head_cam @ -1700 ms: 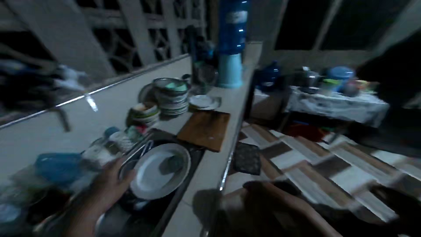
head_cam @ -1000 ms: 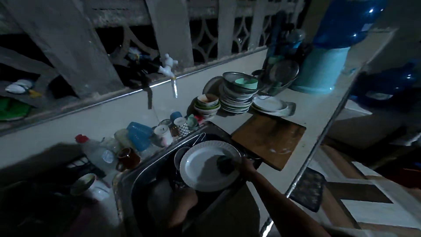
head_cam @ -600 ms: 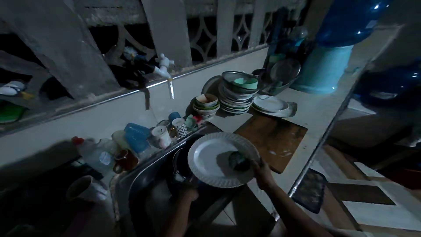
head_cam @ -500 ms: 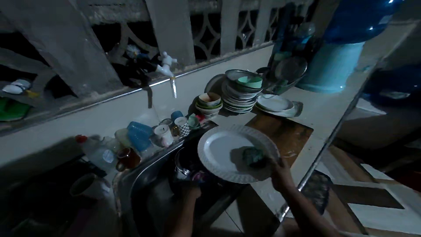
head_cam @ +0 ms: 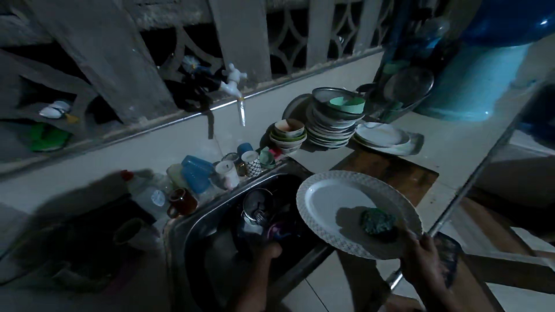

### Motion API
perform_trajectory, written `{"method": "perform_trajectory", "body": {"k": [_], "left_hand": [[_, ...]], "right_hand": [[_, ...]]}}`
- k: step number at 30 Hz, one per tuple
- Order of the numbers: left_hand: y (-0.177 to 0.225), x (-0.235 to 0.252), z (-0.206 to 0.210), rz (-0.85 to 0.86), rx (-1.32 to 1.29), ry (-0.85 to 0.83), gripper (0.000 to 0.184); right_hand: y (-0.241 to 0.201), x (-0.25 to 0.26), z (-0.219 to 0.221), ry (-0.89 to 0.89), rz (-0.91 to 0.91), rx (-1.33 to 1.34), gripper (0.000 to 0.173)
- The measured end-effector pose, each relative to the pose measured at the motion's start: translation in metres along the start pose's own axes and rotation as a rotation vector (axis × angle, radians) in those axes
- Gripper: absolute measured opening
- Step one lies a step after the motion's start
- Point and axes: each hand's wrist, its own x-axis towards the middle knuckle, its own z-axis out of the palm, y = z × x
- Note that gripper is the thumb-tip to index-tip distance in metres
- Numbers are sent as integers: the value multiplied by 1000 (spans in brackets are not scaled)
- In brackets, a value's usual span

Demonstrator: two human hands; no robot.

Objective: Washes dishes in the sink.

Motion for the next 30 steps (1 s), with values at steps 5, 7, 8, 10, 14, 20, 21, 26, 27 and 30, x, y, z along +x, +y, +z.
{"method": "perform_trajectory", "body": {"k": [5,7,8,10,14,20,21,26,27,30], "left_hand": [[23,27,-36,400,-513,-124,25],[52,-6,-49,651,-450,-147,33],[65,-20,-55,757,-309,-123,41],[85,-43,-68,855,78,-2,53],[81,-68,-106,743,444,197,57],[-12,-69,-195,448,89,642,48],[-33,-71,-209,371,-13,728,49],[-140,-68,-252,152,-408,1079,38],[-157,-58,-259,153,-431,1112,36],[-176,-42,-270,190,-412,1181,34]], "right_hand": [[10,-15,15,-47,114,31,43],[15,-22,26,-98,143,69,45],[17,-25,33,-123,147,87,43],[18,-31,46,-165,188,84,42],[25,-37,61,-232,266,-28,43],[29,-41,83,-310,243,-91,41],[29,-42,85,-324,239,-83,41],[20,-45,87,-408,147,-240,44],[22,-44,86,-424,130,-262,44],[31,-39,85,-441,83,-263,43]]}}
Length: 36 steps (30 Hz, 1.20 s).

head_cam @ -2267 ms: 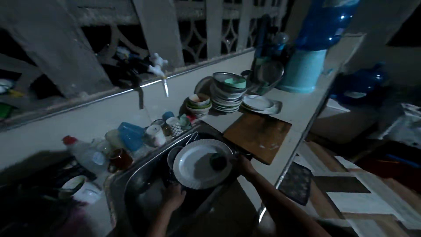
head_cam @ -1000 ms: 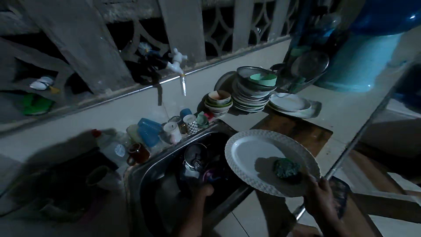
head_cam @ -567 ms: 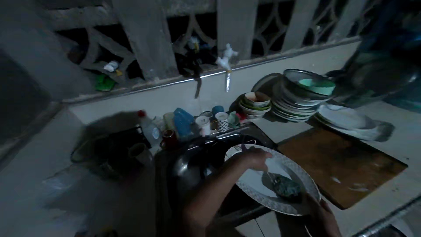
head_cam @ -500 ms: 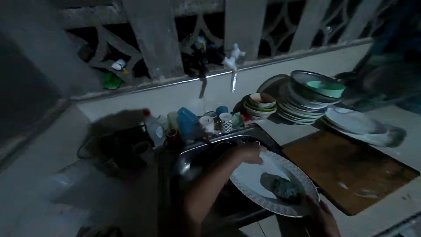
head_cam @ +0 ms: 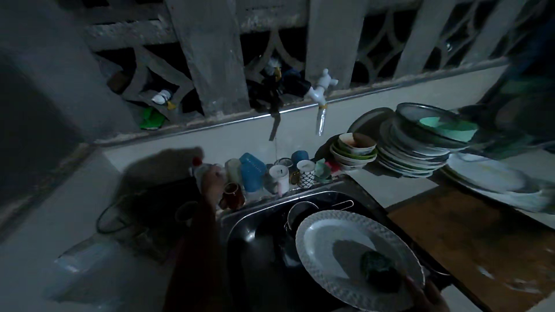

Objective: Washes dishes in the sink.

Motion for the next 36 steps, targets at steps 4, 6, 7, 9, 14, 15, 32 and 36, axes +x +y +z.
{"method": "perform_trajectory", "body": {"k": [4,6,7,9,14,15,32,36], "left_hand": [[-5,18,0,43,116,99,38],[-5,32,-1,9,205,51,47],[-5,38,-1,-4,234,-1,51],[-10,50,6,-24,295,-96,56],[-15,54,25,-60,259,-62,56],[-14,54,28,-72,251,-36,55],[62,-7,-34,262,228,169,40],[99,9,-56,220,309,212,43]], "right_hand": [[4,-4,3,-7,-72,-62,46],[4,-5,5,4,-94,-152,48],[3,-6,6,18,-95,-207,49],[3,-7,8,43,-105,-303,50],[1,-8,9,48,-82,-377,51],[-3,-7,10,37,-45,-361,50],[-22,12,16,-132,261,-142,41],[-22,15,16,-188,259,-231,42]]}}
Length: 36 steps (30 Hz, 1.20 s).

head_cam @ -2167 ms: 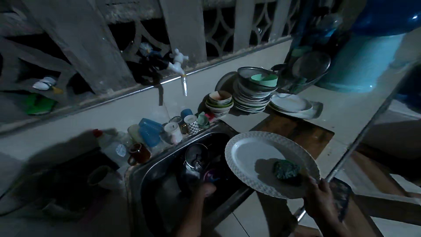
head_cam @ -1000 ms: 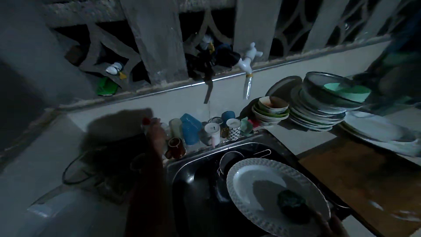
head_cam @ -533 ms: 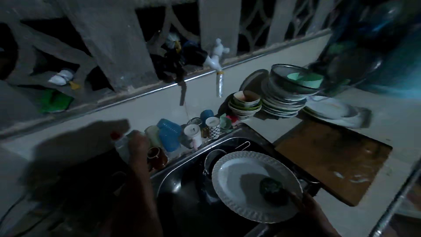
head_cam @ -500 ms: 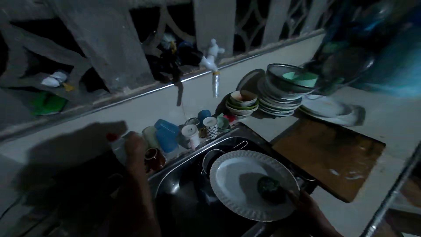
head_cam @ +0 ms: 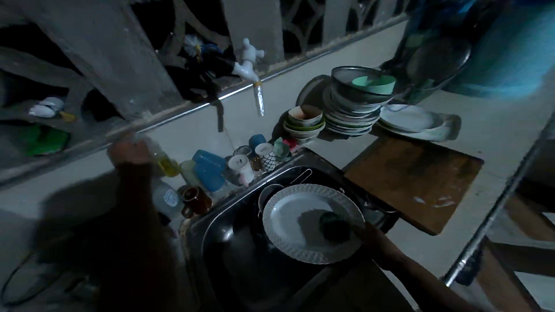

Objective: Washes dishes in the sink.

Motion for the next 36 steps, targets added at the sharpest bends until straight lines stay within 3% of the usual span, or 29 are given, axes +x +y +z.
{"method": "perform_trajectory", "body": {"k": [2,5,10,13,15,17,20,22,24,26,28,31,36], "left_hand": [[-7,6,-4,87,-24,54,41],[22,-7,-34,124,-66,1,41],[86,-59,-70,350,-205,-191,33],[122,-102,-69,470,-451,-402,29],[143,-127,-50,559,-730,-506,27],[157,-152,-20,655,-1032,-577,26],[168,-179,18,581,-1241,-660,28],[161,-184,39,557,-1156,-754,36],[148,-181,60,537,-942,-863,52],[133,-175,81,444,-738,-872,58],[121,-172,91,317,-646,-855,58],[109,-169,83,204,-650,-835,50],[94,-166,67,196,-653,-815,43]], "right_hand": [[1,1,-2,-17,22,-36,45],[-4,1,-4,44,-51,-92,57],[-58,-21,-20,99,-544,-246,76],[-97,-29,-23,-42,-792,-100,86],[-121,-44,-31,-199,-854,-31,94],[-135,-56,-42,-360,-846,49,91],[-133,-64,-65,-473,-704,133,57],[-129,-67,-83,-390,-685,-38,46],[-133,-73,-98,-120,-707,-493,44],[-135,-76,-105,88,-761,-879,44],[-131,-71,-108,187,-884,-1137,31],[-138,-71,-100,141,-838,-1462,20],[-152,-71,-77,-9,-656,-1790,25]]}}
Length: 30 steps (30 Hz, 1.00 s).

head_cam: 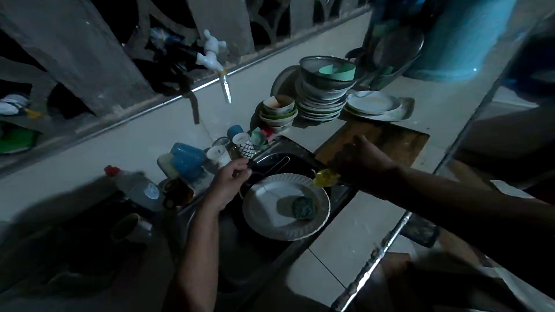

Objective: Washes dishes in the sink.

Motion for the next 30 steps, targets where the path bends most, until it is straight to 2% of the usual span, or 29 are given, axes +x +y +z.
{"method": "perform_trajectory", "body": {"k": [3,10,13,14,17,19,21,25,27,30], "left_hand": [[-1,-9,-8,-5,35,1,39],[-7,-25,-22,-8,33,9,33],[-9,-26,-23,-10,28,14,31],[-9,-25,-21,-9,28,8,31],[-2,-24,-12,-46,7,-29,32],[3,-23,-2,-95,21,-95,34],[2,-22,11,-118,88,-237,35],[-5,-20,54,-85,207,-558,41],[-3,-17,74,-66,193,-602,46],[6,-9,94,-57,53,-502,66]], "right_hand": [[-2,6,1,99,-27,-40,22],[-2,-7,2,57,-117,-46,24],[8,-11,5,24,-49,-71,23],[12,-12,10,64,-20,-37,23],[20,-14,37,338,32,154,19],[16,-14,61,419,78,313,28],[8,-16,83,379,164,525,37],[-31,-14,126,364,377,1180,59],[-61,-9,143,447,429,1589,66],[-100,2,146,530,421,2067,64]]}}
